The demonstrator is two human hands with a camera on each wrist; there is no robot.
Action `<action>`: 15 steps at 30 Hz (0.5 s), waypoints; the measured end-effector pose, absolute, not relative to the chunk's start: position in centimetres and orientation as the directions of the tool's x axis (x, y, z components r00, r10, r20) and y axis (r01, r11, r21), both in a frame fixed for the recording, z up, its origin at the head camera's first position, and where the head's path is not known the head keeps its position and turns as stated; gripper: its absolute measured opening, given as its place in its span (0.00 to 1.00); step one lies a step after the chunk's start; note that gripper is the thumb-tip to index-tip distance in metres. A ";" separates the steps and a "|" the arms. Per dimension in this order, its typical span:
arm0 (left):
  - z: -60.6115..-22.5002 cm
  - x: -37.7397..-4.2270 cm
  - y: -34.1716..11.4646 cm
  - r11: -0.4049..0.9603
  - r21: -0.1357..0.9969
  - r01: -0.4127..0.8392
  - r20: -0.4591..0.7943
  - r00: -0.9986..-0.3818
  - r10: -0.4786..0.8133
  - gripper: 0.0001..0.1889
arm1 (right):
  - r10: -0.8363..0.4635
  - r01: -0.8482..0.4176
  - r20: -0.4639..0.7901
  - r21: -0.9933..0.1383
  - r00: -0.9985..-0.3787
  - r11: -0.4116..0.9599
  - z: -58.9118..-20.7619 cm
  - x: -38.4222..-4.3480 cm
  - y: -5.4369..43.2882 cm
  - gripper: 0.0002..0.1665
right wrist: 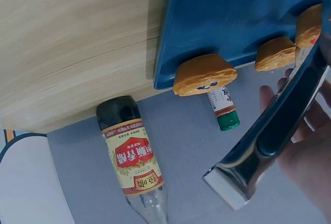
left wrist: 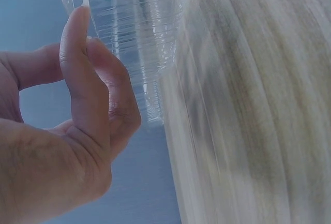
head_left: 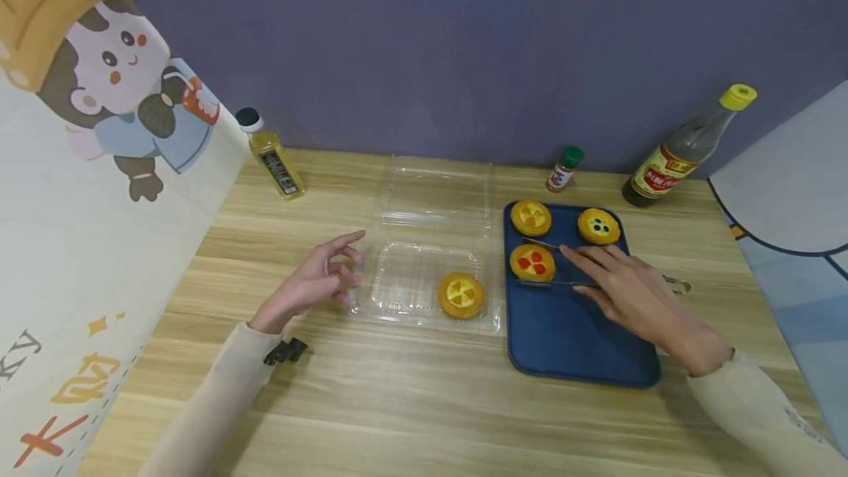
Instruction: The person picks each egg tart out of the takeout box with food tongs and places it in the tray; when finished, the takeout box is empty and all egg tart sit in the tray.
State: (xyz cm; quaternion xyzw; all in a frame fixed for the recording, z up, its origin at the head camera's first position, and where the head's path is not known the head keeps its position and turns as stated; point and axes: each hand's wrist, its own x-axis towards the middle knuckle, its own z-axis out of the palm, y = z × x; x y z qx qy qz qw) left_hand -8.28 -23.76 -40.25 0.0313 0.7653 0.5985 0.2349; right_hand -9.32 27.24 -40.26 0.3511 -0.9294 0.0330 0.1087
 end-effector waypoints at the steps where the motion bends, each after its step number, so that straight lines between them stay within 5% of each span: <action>1: -40.3 -8.3 -23.8 0.282 0.931 -0.233 -0.322 -0.888 0.329 0.46 | -0.647 -0.662 0.228 0.014 -0.728 0.750 -40.2 -9.3 27.2 0.43; 15: -40.5 -8.3 -23.8 0.290 0.930 -0.227 -0.319 -0.889 0.327 0.47 | -0.666 -0.695 0.281 -0.002 -0.691 0.719 -39.8 -8.5 27.4 0.51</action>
